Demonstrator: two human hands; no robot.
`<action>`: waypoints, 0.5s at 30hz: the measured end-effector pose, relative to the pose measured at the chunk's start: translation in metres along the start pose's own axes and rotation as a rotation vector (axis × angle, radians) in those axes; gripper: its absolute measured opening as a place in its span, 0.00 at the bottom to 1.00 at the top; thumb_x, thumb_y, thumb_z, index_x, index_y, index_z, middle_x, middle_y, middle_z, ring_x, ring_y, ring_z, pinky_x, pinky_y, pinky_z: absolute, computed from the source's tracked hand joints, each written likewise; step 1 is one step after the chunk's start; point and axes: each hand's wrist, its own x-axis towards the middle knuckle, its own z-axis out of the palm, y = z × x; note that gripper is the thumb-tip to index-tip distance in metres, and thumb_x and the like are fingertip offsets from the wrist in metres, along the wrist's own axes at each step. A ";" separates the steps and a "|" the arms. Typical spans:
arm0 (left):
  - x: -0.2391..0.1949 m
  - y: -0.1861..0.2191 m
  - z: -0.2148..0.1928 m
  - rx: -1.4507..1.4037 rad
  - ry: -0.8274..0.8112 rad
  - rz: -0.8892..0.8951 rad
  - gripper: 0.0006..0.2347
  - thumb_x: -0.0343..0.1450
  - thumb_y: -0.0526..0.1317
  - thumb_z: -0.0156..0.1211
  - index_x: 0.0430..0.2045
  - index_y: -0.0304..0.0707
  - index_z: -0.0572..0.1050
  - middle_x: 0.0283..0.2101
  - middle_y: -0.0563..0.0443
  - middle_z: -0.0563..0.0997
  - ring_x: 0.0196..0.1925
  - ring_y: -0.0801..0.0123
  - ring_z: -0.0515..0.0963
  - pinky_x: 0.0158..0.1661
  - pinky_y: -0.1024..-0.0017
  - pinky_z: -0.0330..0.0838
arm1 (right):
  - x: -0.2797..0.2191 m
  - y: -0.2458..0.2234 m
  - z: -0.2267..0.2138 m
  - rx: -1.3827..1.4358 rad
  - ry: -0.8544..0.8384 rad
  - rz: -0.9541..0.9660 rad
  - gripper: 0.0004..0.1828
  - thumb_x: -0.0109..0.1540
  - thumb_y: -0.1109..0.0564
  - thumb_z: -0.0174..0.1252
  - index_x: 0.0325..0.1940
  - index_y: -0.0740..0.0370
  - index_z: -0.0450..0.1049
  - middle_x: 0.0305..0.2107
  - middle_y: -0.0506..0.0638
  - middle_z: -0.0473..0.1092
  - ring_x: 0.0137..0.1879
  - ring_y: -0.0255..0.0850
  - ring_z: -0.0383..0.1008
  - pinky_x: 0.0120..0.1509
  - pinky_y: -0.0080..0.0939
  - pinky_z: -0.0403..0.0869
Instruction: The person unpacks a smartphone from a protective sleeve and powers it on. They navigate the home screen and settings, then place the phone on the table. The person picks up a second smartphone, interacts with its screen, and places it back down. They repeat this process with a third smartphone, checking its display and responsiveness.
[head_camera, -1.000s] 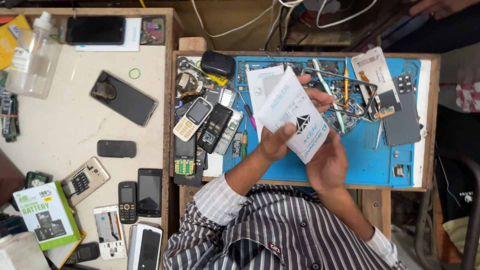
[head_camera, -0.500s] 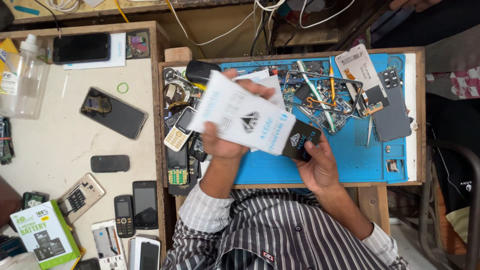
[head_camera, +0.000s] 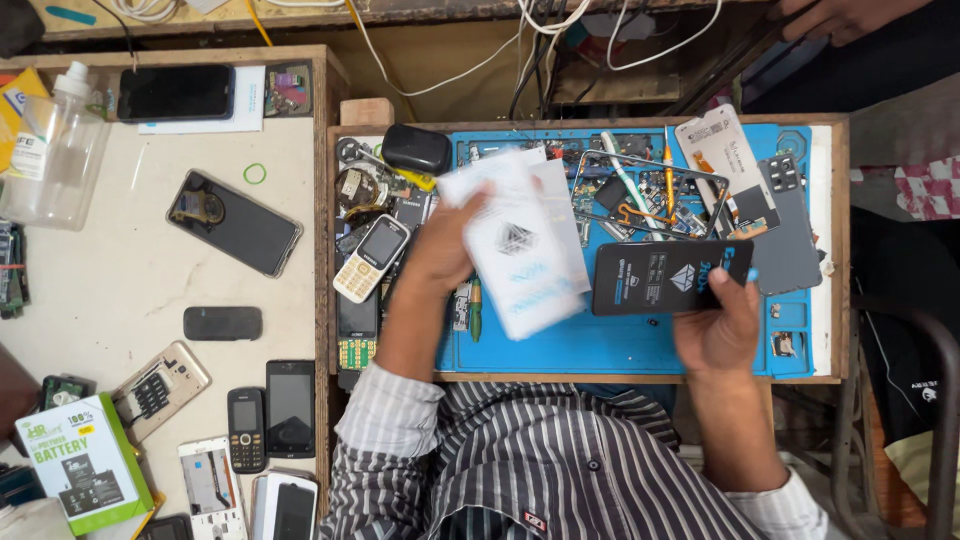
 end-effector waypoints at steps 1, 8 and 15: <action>0.005 -0.008 0.006 0.274 0.012 0.067 0.28 0.73 0.44 0.67 0.65 0.26 0.66 0.60 0.34 0.79 0.60 0.50 0.80 0.62 0.52 0.74 | 0.003 -0.006 0.000 -0.061 -0.016 0.000 0.16 0.63 0.62 0.60 0.55 0.67 0.73 0.46 0.54 0.76 0.54 0.44 0.79 0.66 0.48 0.75; -0.022 -0.026 0.060 1.554 0.324 0.653 0.35 0.64 0.45 0.77 0.64 0.34 0.65 0.58 0.34 0.74 0.60 0.43 0.77 0.60 0.53 0.73 | 0.024 0.003 0.003 -0.411 -0.134 0.023 0.10 0.64 0.64 0.66 0.47 0.70 0.74 0.40 0.52 0.76 0.46 0.38 0.77 0.56 0.39 0.76; -0.050 -0.054 0.095 1.053 -0.091 0.269 0.53 0.60 0.45 0.77 0.74 0.32 0.41 0.65 0.27 0.65 0.68 0.42 0.69 0.64 0.56 0.67 | 0.042 0.001 0.031 -0.613 -0.292 0.075 0.09 0.64 0.65 0.64 0.48 0.71 0.75 0.40 0.53 0.77 0.43 0.35 0.77 0.49 0.33 0.77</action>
